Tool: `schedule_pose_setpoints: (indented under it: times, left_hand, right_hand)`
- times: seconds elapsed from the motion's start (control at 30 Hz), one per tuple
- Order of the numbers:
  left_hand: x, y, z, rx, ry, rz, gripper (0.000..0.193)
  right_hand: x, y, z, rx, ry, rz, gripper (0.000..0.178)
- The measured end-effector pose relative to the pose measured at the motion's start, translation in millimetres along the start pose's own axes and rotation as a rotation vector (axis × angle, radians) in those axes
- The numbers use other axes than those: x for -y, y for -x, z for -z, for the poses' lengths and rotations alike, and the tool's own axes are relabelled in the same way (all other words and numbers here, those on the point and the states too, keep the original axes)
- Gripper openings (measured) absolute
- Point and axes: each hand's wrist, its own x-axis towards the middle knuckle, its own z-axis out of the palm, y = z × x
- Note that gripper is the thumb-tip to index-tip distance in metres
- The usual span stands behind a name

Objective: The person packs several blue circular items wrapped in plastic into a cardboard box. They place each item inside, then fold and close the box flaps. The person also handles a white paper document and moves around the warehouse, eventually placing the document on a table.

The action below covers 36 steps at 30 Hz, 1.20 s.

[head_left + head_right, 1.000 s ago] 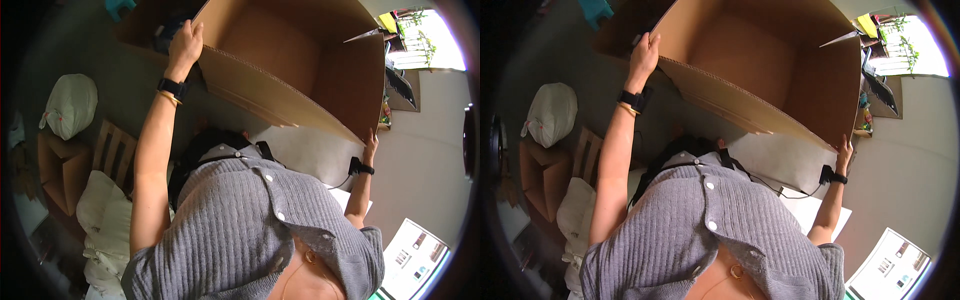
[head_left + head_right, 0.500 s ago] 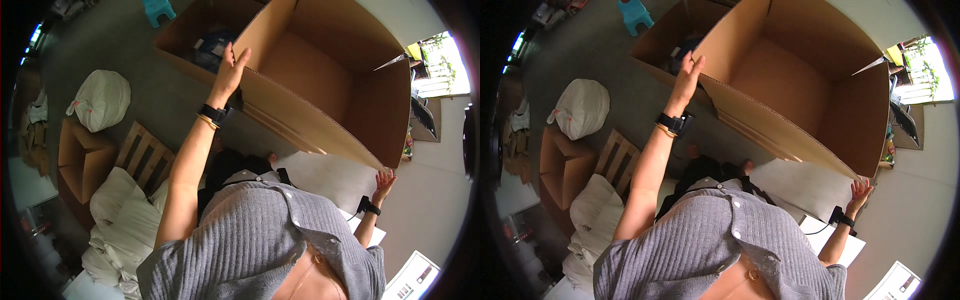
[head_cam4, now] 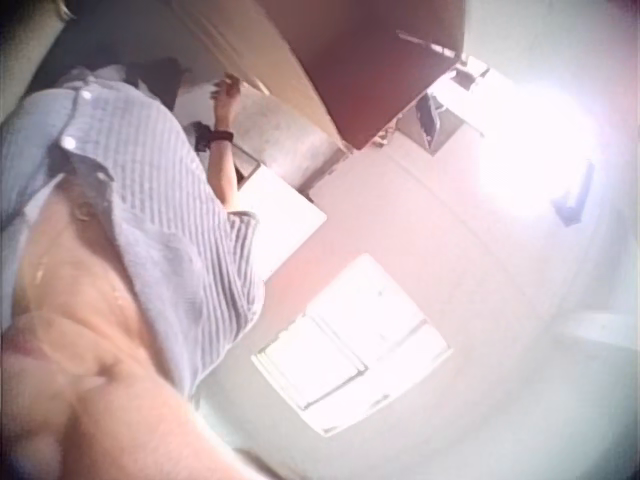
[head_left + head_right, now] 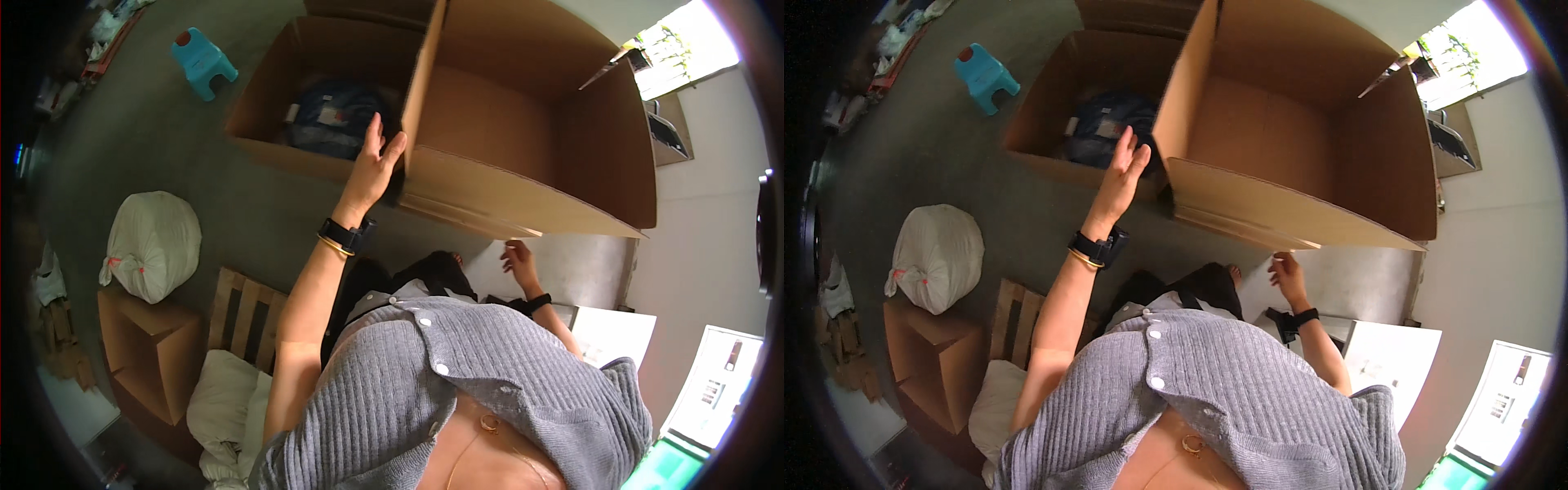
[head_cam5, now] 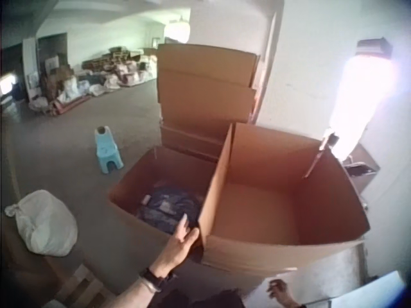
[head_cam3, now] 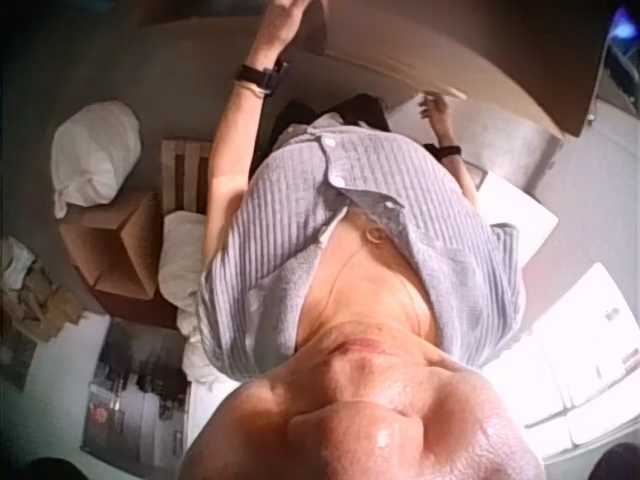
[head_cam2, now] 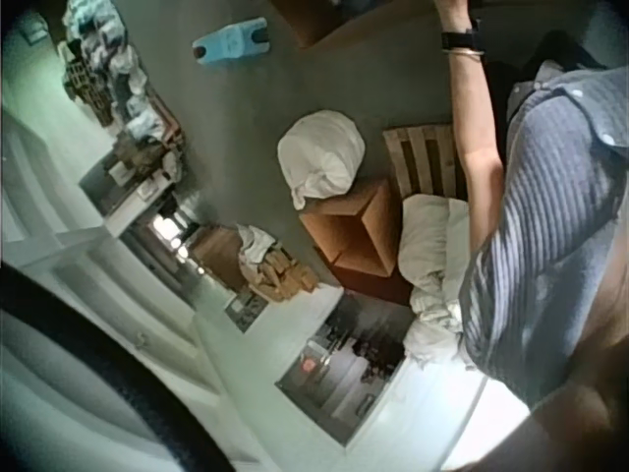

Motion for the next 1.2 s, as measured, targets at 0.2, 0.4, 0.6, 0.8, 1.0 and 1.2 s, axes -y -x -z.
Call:
schedule_pose_setpoints:
  times: [0.2, 0.4, 0.6, 0.8, 1.0, 1.2]
  left_hand:
    - [23, 34, 91, -0.020, -0.125, 0.080, 0.046]
    - [28, 68, 188, -0.197, -0.200, 0.193, 0.032]
    - [44, 69, 290, -0.323, -0.125, 0.334, 0.030]
    - [42, 66, 404, -0.451, -0.123, 0.625, 0.033]
    - [45, 16, 512, -0.537, -0.109, 0.623, 0.038]
    - [70, -71, 590, -0.396, -0.124, 0.647, 0.036]
  right_hand:
    - [85, -46, -157, 0.418, 0.369, 0.218, 0.029]
    - [168, -109, -285, 0.608, 0.273, 0.288, 0.030]
    - [205, -169, -389, 0.689, 0.045, 0.128, 0.031]
    - [240, -227, -460, 0.620, 0.034, -0.015, 0.031]
    - [301, -293, -452, 0.475, -0.048, -0.051, 0.032]
    - [421, -341, -429, 0.293, -0.105, -0.095, 0.030]
